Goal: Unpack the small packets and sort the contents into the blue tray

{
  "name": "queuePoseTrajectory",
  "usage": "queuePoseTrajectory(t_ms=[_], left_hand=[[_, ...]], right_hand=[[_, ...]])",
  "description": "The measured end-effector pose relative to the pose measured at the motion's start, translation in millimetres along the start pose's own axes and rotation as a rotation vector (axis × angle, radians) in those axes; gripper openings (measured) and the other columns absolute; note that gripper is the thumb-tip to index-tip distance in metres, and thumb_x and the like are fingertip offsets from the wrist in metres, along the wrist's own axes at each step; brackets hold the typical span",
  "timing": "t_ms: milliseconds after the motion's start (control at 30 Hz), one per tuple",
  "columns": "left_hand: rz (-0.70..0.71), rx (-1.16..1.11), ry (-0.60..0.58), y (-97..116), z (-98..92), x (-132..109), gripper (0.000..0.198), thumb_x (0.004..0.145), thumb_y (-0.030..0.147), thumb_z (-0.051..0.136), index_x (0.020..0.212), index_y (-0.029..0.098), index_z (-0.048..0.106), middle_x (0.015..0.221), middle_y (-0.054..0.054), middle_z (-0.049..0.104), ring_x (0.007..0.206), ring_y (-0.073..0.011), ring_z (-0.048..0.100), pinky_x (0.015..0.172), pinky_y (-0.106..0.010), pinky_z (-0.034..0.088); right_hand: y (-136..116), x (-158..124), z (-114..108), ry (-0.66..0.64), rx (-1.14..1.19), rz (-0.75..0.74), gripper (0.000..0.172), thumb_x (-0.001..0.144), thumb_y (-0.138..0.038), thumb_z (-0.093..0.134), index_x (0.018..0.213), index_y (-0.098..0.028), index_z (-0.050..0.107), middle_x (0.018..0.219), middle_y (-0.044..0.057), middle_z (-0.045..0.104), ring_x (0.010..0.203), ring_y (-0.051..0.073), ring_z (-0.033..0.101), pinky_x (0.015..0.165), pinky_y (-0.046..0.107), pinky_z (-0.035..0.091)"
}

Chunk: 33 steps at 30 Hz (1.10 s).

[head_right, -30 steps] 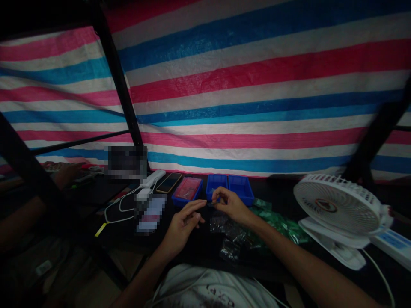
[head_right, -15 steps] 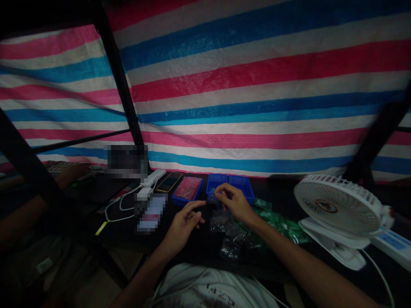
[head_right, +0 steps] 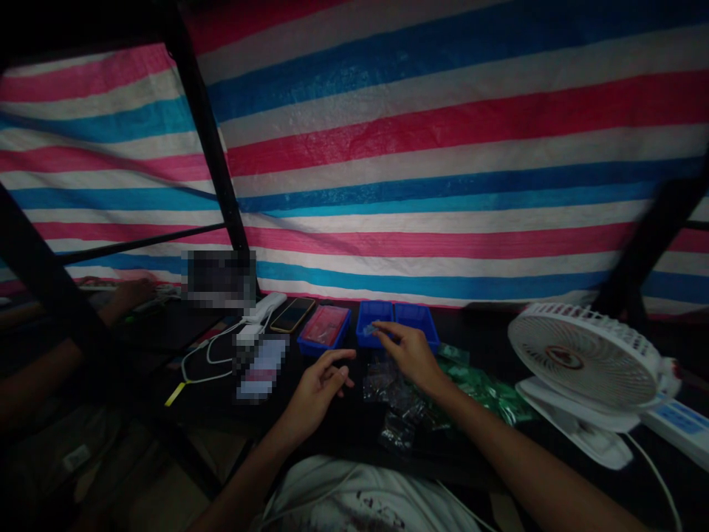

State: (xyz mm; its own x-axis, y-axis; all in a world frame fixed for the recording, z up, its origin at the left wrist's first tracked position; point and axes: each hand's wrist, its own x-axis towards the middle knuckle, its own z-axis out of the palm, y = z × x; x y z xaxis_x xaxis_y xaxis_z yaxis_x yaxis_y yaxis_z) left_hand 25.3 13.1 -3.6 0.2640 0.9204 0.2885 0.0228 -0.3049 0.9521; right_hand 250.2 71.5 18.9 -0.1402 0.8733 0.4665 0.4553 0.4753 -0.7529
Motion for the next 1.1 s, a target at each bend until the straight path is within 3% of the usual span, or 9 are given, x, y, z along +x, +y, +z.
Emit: queuePoseTrajectory(t_ms=[100, 200, 300, 400, 567, 833, 933, 1000, 1100], left_hand=[[0.004, 0.07, -0.024, 5, -0.4, -3, 0.033, 0.099, 0.038, 0.054, 0.126, 0.023, 0.065, 0.128, -0.01, 0.062, 0.087, -0.0166, 0.066, 0.069, -0.027, 0.051], [0.088, 0.232, -0.155, 14, 0.2, -8, 0.032, 0.1, 0.035, 0.054, 0.128, 0.027, 0.066, 0.131, -0.008, 0.063, 0.108, -0.0213, 0.063, 0.09, -0.035, 0.051], [0.204, 0.451, -0.299, 22, 2.8, -14, 0.033, 0.098, 0.029, 0.059, 0.13, 0.031, 0.066, 0.144, -0.005, 0.057, 0.134, -0.0255, 0.047, 0.113, -0.045, 0.036], [0.228, 0.571, -0.33, 20, 5.7, -16, 0.032, 0.093, 0.026, 0.066, 0.125, 0.033, 0.068, 0.142, -0.003, 0.061, 0.132, -0.0272, 0.048, 0.111, -0.048, 0.036], [0.206, 0.554, -0.179, 8, 7.0, -13, 0.024, 0.089, 0.02, 0.071, 0.112, 0.026, 0.071, 0.119, -0.003, 0.07, 0.114, -0.0233, 0.057, 0.101, -0.039, 0.043], [0.201, 0.641, -0.152, 11, 10.1, -11, 0.021, 0.1, 0.02, 0.052, 0.101, 0.021, 0.073, 0.1, -0.006, 0.069, 0.096, -0.0212, 0.06, 0.088, -0.034, 0.045], [0.209, 0.623, -0.166, 13, 9.5, -13, 0.011, 0.091, 0.026, 0.07, 0.101, 0.022, 0.072, 0.105, -0.004, 0.069, 0.1, -0.022, 0.059, 0.089, -0.034, 0.044], [0.209, 0.617, -0.183, 12, 8.8, -13, 0.025, 0.081, 0.03, 0.081, 0.104, 0.023, 0.072, 0.108, -0.004, 0.068, 0.102, -0.0231, 0.058, 0.089, -0.034, 0.044], [0.201, 0.624, -0.179, 8, 8.1, -13, 0.017, 0.084, 0.029, 0.078, 0.1, 0.023, 0.073, 0.104, -0.004, 0.067, 0.1, -0.0225, 0.058, 0.088, -0.034, 0.044]], right_hand=[[-1, 0, 0, -0.037, -0.06, -0.044, 0.03, 0.093, -0.037, 0.061, 0.116, -0.024, 0.075, 0.109, 0.007, 0.077, 0.093, 0.026, 0.07, 0.081, 0.037, 0.052], [-2, 0, 0, -0.045, -0.064, -0.061, 0.028, 0.094, -0.035, 0.059, 0.114, -0.023, 0.075, 0.11, 0.007, 0.076, 0.095, 0.026, 0.069, 0.084, 0.037, 0.051], [-2, 0, 0, -0.027, -0.054, -0.043, 0.027, 0.095, -0.035, 0.056, 0.11, -0.022, 0.074, 0.106, 0.006, 0.076, 0.091, 0.024, 0.068, 0.082, 0.035, 0.05], [0, 1, 0, -0.01, -0.033, -0.009, 0.027, 0.095, -0.037, 0.056, 0.107, -0.021, 0.073, 0.1, 0.006, 0.076, 0.084, 0.023, 0.067, 0.075, 0.033, 0.05], [2, 2, 1, -0.021, -0.001, 0.004, 0.027, 0.095, -0.039, 0.056, 0.105, -0.02, 0.072, 0.096, 0.005, 0.074, 0.077, 0.021, 0.064, 0.067, 0.031, 0.048], [-1, 0, 2, -0.054, 0.027, 0.001, 0.027, 0.094, -0.04, 0.058, 0.106, -0.021, 0.072, 0.091, 0.005, 0.073, 0.077, 0.021, 0.063, 0.066, 0.03, 0.047], [-3, 0, 2, -0.059, 0.017, -0.015, 0.027, 0.094, -0.04, 0.059, 0.107, -0.021, 0.073, 0.093, 0.004, 0.073, 0.078, 0.021, 0.063, 0.069, 0.031, 0.047], [-3, 0, 2, -0.063, 0.019, -0.021, 0.026, 0.094, -0.039, 0.058, 0.107, -0.021, 0.072, 0.094, 0.004, 0.073, 0.079, 0.021, 0.064, 0.07, 0.031, 0.047], [-2, 0, 2, -0.075, 0.027, -0.024, 0.026, 0.094, -0.039, 0.058, 0.107, -0.022, 0.072, 0.093, 0.004, 0.073, 0.08, 0.021, 0.064, 0.071, 0.031, 0.047]])
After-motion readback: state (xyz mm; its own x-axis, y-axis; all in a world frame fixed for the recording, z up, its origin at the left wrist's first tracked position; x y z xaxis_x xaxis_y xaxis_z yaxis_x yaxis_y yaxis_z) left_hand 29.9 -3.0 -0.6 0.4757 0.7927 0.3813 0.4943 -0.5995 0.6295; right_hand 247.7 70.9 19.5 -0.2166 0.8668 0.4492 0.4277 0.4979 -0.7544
